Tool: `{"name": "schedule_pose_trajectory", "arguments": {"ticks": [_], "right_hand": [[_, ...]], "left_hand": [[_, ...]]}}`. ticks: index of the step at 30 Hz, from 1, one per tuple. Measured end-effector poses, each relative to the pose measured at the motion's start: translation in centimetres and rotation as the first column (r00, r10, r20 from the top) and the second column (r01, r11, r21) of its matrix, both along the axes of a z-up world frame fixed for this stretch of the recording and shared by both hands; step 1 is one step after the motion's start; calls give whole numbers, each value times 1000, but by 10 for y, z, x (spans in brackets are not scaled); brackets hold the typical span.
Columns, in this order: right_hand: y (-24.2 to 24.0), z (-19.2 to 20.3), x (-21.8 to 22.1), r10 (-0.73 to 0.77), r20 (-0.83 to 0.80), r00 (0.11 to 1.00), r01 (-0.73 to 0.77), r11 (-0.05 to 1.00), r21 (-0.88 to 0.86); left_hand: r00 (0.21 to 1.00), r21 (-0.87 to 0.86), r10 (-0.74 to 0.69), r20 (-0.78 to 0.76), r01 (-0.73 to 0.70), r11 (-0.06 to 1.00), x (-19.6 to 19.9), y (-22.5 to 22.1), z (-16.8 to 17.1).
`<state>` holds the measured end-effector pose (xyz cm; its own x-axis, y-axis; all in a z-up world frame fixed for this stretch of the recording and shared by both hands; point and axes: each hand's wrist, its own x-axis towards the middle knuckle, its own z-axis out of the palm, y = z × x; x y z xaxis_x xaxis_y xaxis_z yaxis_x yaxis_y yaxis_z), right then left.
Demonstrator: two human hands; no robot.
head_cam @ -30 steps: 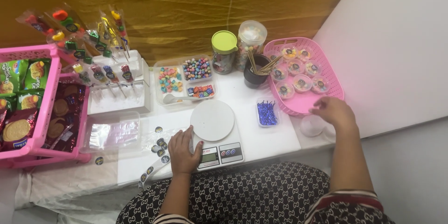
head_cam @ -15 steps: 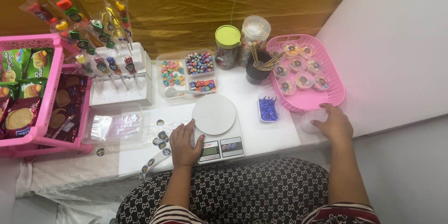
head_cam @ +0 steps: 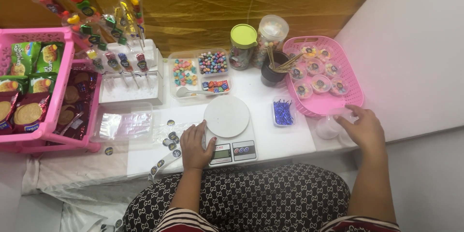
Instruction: Weighing small colorful candies on a digital scale using fingers and a spoon.
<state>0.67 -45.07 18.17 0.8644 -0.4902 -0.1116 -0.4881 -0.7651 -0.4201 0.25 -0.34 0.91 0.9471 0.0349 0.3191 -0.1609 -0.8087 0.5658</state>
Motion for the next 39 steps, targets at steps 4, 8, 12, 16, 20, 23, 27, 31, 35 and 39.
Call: {"name": "schedule_pose_trajectory", "arguments": {"ticks": [4,8,12,16,20,23,27,31,35,39], "right_hand": [[39,26,-1,54,153,987,-94,960,265],[82,-7,15,143,341,929,-365,490,791],[129,-67,36,203,252,946,-267,50,962],[188,-112,39,239,255,937,-263,3,965],[236,-127,41,201,11,980,-54,210,976],[248,-132,42,254,-14,967,-100,429,898],[248,-134,43,329,85,940,-313,740,595],[261,-99,44,307,49,950,-291,822,489],[258,-105,59,388,-20,922,-360,872,333],[277,-49,71,449,29,893,-450,888,92]], "left_hand": [[1000,-8,-8,11,8,1000,2,3,-12],[999,-34,-18,36,19,999,7,8,-35],[996,-76,-45,79,51,996,5,9,-29],[994,-82,-44,105,53,995,5,8,-26],[994,-40,-31,101,35,999,5,9,-27],[998,-5,-34,62,34,999,6,8,-32],[999,-9,-42,1,42,999,5,8,-24],[998,-15,-54,-17,54,998,5,8,-25],[999,17,-42,-25,42,999,6,8,-29],[998,5,-40,-56,41,999,4,7,-23]]}}
